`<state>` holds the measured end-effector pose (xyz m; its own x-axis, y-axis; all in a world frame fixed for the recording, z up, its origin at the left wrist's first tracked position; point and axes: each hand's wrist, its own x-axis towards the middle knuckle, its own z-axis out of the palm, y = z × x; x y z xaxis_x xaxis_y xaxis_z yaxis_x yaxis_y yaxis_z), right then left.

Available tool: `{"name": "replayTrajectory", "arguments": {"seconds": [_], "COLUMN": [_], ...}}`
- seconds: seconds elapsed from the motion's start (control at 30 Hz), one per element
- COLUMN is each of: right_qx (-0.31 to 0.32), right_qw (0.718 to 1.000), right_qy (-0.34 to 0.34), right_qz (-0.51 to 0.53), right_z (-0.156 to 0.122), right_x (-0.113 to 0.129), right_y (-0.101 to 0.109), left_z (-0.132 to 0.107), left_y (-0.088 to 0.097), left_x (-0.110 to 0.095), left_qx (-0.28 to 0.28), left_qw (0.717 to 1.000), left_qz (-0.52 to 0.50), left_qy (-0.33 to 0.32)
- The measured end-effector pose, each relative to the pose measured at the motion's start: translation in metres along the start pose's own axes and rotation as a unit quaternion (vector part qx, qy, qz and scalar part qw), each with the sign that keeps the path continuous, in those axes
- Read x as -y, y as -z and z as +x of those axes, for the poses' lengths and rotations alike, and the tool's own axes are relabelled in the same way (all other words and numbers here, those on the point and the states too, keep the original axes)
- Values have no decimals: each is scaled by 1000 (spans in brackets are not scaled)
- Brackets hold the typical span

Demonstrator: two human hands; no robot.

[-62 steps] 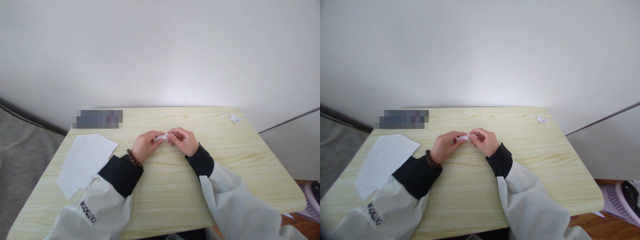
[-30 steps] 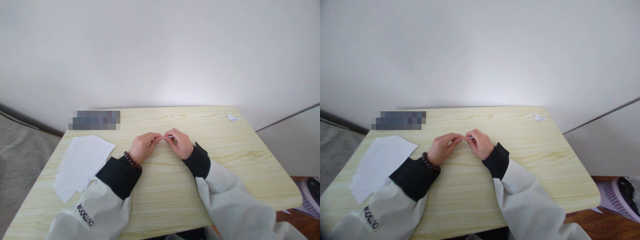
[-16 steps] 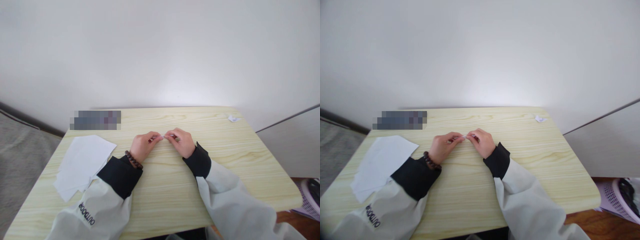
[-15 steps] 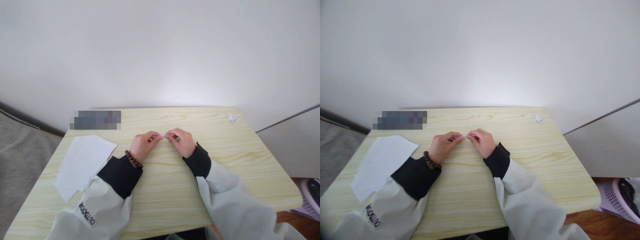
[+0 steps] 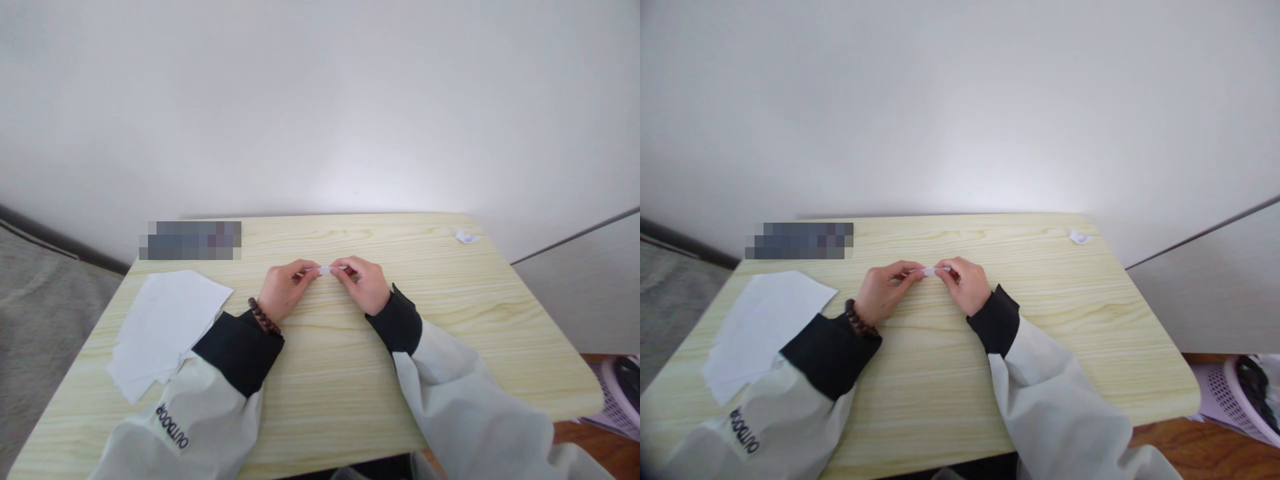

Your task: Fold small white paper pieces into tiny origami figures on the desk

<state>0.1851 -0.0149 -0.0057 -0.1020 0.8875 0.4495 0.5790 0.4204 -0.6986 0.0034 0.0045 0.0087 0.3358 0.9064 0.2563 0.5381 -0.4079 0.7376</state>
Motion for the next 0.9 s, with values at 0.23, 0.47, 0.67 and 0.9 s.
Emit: {"name": "replayTrajectory", "arguments": {"seconds": [0.23,0.47,0.67,0.9], "right_qx": [5,-15,0,42], "right_qw": [1000,1000,998,995], "right_qy": [6,-23,-47,-53], "right_qz": [-16,-8,51,74], "right_z": [-1,1,1,0], "right_x": [0,2,1,-7], "right_y": [0,2,3,5], "left_z": [0,0,0,0], "left_y": [2,2,4,3], "left_x": [-2,1,-1,2], "left_qx": [-13,-7,9,14], "left_qw": [999,1000,1000,1000], "left_qz": [47,24,-4,-9], "left_qy": [-15,-1,14,7]}}
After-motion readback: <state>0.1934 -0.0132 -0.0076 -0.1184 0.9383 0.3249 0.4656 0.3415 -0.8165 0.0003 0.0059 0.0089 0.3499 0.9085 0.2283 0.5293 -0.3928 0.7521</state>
